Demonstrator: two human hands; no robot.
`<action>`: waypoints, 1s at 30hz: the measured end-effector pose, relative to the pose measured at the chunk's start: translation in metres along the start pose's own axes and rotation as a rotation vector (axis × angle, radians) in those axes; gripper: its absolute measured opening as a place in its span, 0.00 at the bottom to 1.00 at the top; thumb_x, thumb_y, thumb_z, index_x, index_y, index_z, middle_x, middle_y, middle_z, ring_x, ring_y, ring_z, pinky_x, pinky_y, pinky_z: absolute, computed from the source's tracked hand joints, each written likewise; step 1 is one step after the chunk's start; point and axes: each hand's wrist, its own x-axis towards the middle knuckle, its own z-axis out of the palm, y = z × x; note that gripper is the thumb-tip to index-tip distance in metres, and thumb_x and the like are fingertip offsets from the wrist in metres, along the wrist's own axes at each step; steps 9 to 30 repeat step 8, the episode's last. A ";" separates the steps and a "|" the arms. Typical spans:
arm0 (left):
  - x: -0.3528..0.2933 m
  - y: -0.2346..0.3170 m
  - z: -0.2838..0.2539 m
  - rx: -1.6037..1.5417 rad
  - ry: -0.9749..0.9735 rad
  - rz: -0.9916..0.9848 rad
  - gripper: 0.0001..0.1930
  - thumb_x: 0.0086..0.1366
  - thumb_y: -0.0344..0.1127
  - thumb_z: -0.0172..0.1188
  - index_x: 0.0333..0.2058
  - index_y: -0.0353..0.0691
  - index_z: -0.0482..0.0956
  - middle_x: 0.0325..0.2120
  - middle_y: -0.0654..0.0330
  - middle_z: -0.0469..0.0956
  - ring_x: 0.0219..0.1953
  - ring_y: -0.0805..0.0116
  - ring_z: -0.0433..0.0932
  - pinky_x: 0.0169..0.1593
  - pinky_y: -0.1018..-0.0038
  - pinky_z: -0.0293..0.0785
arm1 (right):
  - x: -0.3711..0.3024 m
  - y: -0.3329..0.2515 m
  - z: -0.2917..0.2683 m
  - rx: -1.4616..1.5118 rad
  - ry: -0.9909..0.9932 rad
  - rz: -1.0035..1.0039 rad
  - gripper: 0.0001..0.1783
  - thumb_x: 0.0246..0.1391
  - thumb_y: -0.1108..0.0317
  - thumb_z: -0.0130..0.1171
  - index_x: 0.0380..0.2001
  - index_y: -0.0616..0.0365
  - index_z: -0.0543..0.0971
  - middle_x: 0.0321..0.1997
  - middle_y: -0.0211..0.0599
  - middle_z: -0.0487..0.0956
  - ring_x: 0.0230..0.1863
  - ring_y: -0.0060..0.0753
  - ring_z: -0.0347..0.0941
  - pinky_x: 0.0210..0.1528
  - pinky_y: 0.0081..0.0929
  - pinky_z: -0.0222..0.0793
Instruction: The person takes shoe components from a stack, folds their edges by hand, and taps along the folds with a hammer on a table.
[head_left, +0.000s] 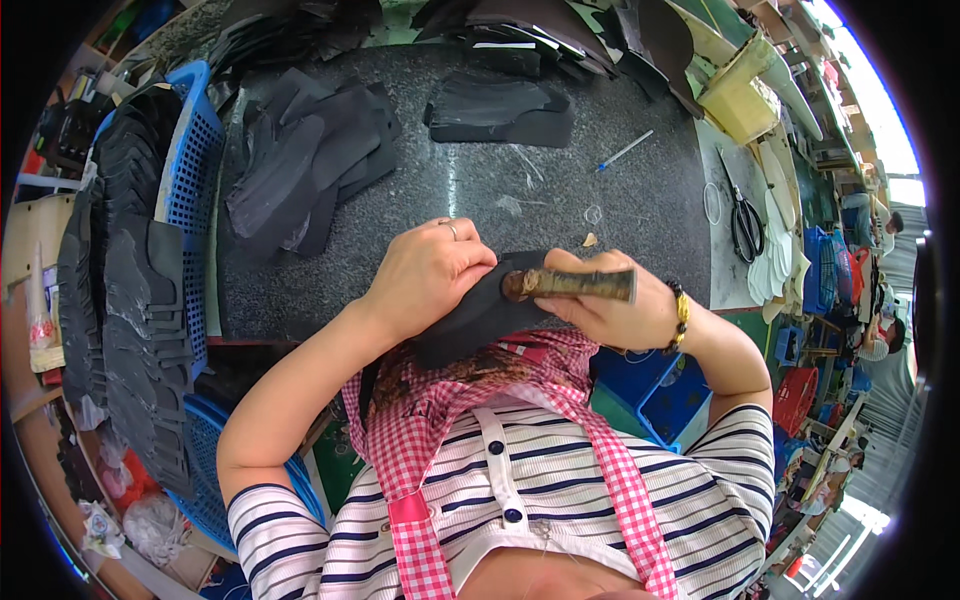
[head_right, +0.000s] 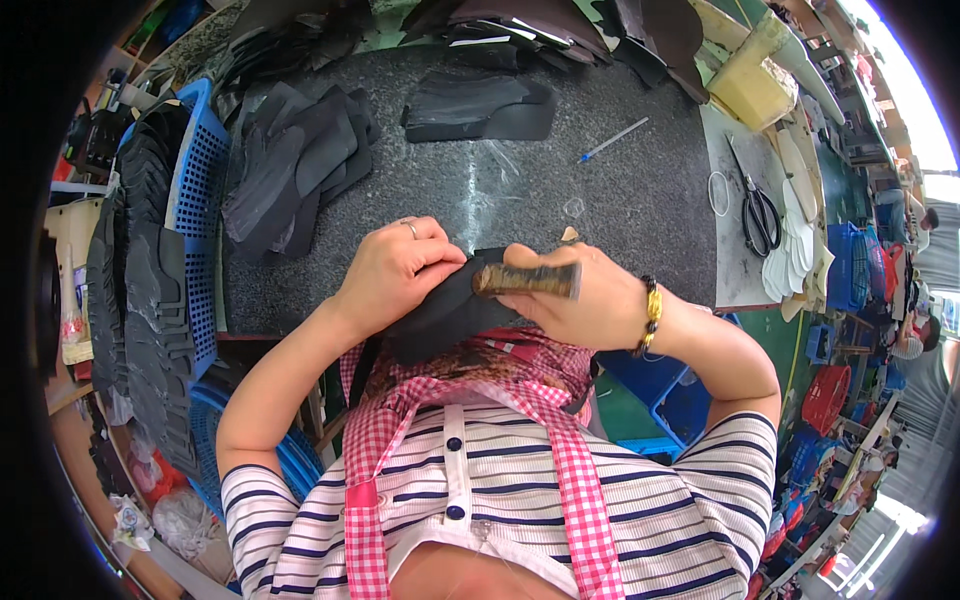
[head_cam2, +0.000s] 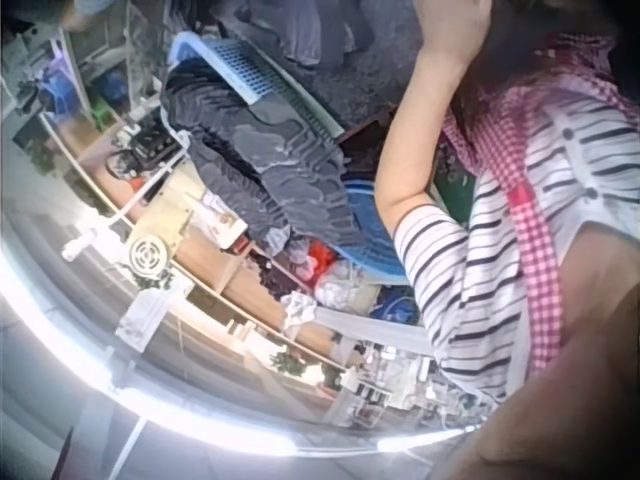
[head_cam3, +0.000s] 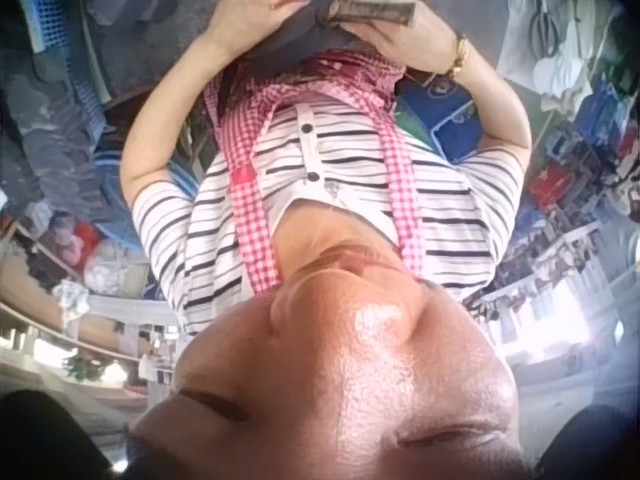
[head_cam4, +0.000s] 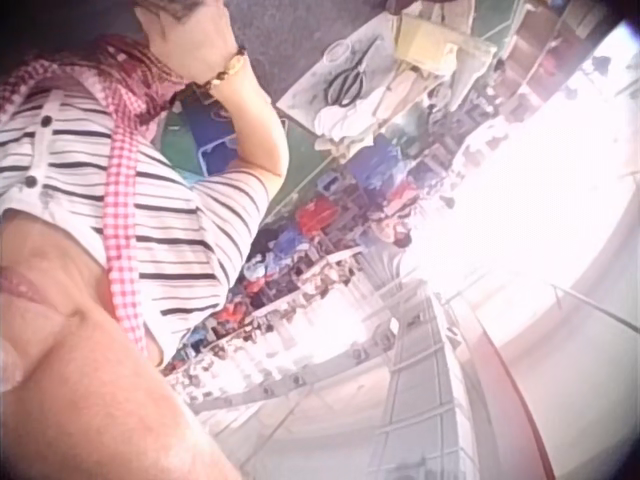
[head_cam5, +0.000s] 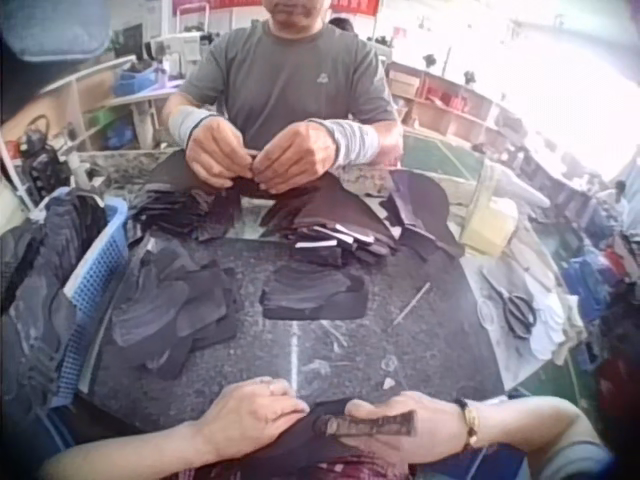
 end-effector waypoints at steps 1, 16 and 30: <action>0.000 -0.001 0.000 -0.003 0.014 0.032 0.04 0.53 0.30 0.64 0.29 0.39 0.82 0.26 0.61 0.78 0.32 0.61 0.77 0.36 0.69 0.74 | 0.004 -0.001 -0.006 0.027 0.035 -0.046 0.10 0.57 0.64 0.56 0.40 0.53 0.75 0.22 0.42 0.76 0.25 0.51 0.75 0.27 0.40 0.71; -0.005 0.000 0.000 0.155 0.015 0.160 0.04 0.53 0.29 0.64 0.30 0.42 0.81 0.28 0.65 0.77 0.32 0.64 0.76 0.36 0.70 0.74 | 0.014 0.000 -0.018 -0.061 0.064 0.082 0.21 0.57 0.63 0.58 0.53 0.52 0.69 0.25 0.49 0.77 0.28 0.54 0.76 0.28 0.40 0.72; -0.005 0.000 0.000 0.155 0.015 0.160 0.04 0.53 0.29 0.64 0.30 0.42 0.81 0.28 0.65 0.77 0.32 0.64 0.76 0.36 0.70 0.74 | 0.014 0.000 -0.018 -0.061 0.064 0.082 0.21 0.57 0.63 0.58 0.53 0.52 0.69 0.25 0.49 0.77 0.28 0.54 0.76 0.28 0.40 0.72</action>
